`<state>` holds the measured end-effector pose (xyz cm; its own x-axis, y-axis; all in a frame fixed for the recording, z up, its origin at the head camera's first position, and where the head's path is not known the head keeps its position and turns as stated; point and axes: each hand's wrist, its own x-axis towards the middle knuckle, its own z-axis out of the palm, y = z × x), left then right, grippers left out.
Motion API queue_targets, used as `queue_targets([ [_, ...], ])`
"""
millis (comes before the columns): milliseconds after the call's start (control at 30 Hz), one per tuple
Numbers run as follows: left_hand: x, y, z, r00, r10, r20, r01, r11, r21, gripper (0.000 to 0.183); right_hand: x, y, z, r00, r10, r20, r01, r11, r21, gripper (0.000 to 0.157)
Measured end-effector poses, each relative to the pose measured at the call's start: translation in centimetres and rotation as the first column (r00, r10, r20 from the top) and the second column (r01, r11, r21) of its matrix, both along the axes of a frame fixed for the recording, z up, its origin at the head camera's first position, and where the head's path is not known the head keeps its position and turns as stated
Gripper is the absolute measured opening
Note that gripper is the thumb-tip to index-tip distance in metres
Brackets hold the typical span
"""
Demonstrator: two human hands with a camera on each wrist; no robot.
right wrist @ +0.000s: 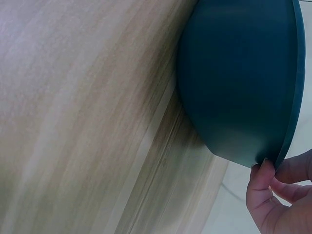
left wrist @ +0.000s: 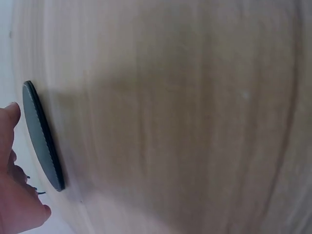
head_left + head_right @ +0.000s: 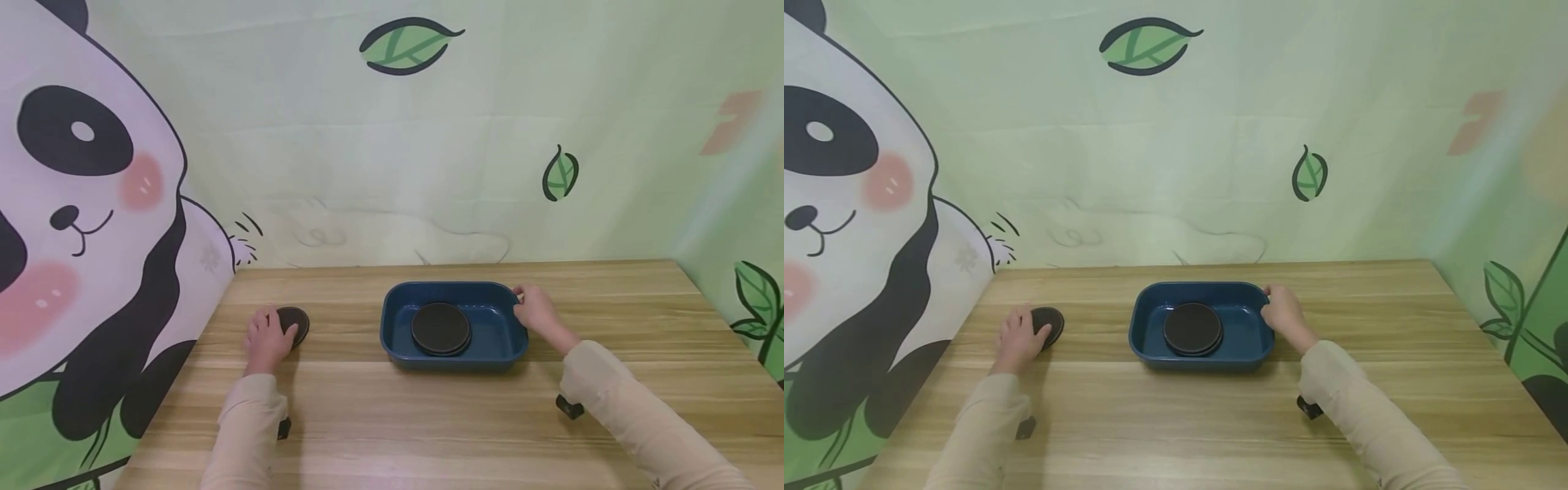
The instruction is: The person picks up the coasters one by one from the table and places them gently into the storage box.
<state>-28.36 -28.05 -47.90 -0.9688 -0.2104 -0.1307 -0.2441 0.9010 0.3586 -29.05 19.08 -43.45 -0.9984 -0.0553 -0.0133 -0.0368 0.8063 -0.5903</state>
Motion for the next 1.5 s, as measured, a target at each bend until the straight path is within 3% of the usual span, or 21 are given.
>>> queue_targets([
  [267,1.2,-0.1,-0.2,0.994,-0.043,0.102,0.043,0.999,-0.004,0.069,0.1,0.0,0.0,1.000,0.000,-0.003,0.000,1.000,-0.012,0.036],
  [500,1.4,-0.3,-0.3,0.990,-0.065,0.127,0.064,0.998,0.014,0.069,0.0,0.0,0.0,1.000,-0.001,0.013,0.001,1.000,-0.010,0.037],
  [700,1.3,-1.1,-0.6,0.988,-0.115,0.100,0.115,0.993,0.010,0.071,0.0,-0.1,0.2,1.000,-0.001,0.021,0.002,1.000,-0.013,0.038],
  [967,1.5,-1.9,0.3,0.983,-0.185,-0.017,0.186,0.982,0.041,0.063,0.0,-0.1,0.1,1.000,0.009,0.012,-0.008,1.000,-0.010,0.037],
  [1233,1.6,-2.5,0.3,0.997,-0.055,-0.046,0.064,0.972,0.225,0.055,0.1,-0.1,0.2,1.000,0.006,0.016,-0.006,1.000,-0.011,0.038],
  [1500,1.5,-2.6,-0.2,1.000,0.015,-0.003,-0.013,0.949,0.316,0.056,0.0,0.0,0.1,1.000,0.001,0.013,-0.001,1.000,-0.012,0.037],
])
